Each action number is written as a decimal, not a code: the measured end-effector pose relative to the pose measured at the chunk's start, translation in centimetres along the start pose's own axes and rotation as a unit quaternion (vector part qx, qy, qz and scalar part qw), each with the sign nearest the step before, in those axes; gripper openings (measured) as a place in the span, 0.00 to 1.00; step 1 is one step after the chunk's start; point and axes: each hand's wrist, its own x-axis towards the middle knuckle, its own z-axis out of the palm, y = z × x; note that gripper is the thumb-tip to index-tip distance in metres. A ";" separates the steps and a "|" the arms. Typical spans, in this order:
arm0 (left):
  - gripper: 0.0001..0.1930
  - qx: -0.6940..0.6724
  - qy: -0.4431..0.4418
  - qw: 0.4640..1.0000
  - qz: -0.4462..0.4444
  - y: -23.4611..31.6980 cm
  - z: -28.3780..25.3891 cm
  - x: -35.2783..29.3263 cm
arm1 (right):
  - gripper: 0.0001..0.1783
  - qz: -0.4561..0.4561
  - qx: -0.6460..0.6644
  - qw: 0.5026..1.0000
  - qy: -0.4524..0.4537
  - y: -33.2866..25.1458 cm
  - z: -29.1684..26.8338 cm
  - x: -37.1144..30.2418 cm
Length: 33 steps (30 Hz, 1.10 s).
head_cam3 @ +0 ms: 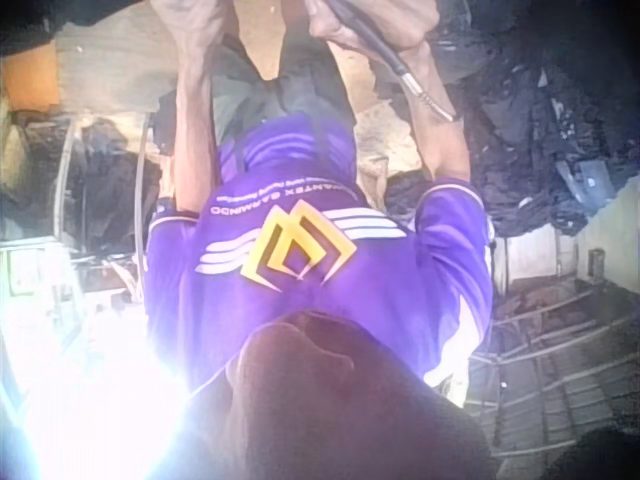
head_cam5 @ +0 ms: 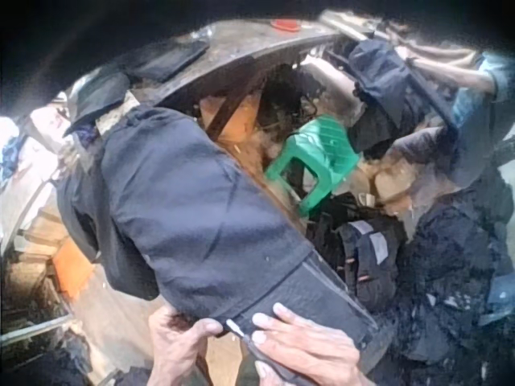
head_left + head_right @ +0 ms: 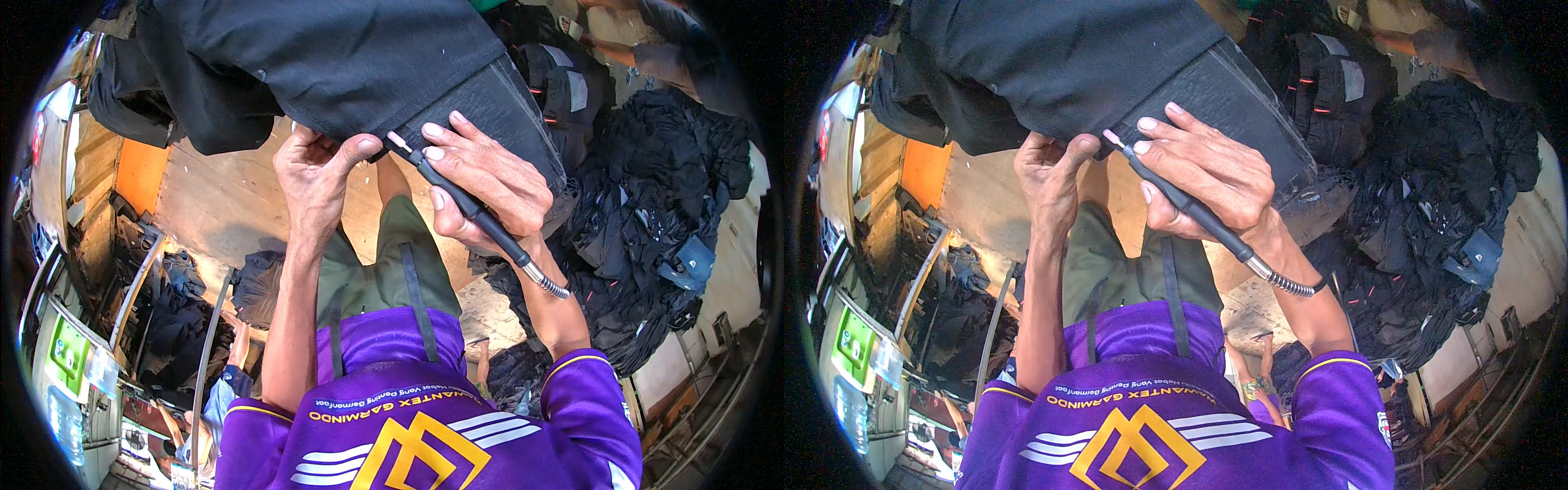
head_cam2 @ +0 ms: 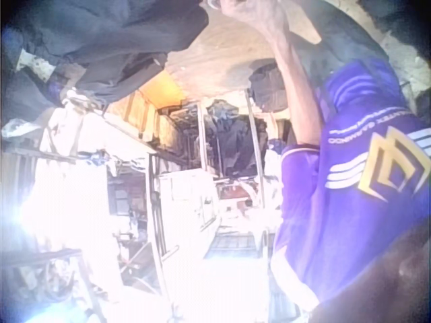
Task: The person uses a heated rotary cutter to trim excess fabric and threads from the edges of black textile pieces. They repeatedly lift, rotate, and reposition the fabric to access different seams and edges, then place the trimmed pieces onto a pile.
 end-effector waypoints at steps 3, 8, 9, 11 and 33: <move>0.19 0.005 -0.005 1.000 0.002 0.0 0.0 0.0 | 0.19 -0.002 0.001 1.000 -0.006 -0.1 0.2 0.0; 0.18 -0.003 -0.001 1.000 -0.003 -0.1 -0.1 0.0 | 0.20 -0.001 0.000 1.000 -0.006 0.1 0.3 -0.1; 0.18 -0.011 0.001 1.000 -0.008 -0.1 -0.1 -0.1 | 0.20 0.001 -0.003 1.000 -0.003 0.0 0.3 -0.2; 0.18 0.004 0.004 1.000 -0.008 0.0 0.0 -0.2 | 0.20 0.005 -0.006 1.000 0.001 0.0 0.2 -0.2; 0.20 0.020 0.006 1.000 0.013 -0.2 0.0 -0.2 | 0.17 0.026 -0.046 0.996 0.071 0.4 0.2 -0.6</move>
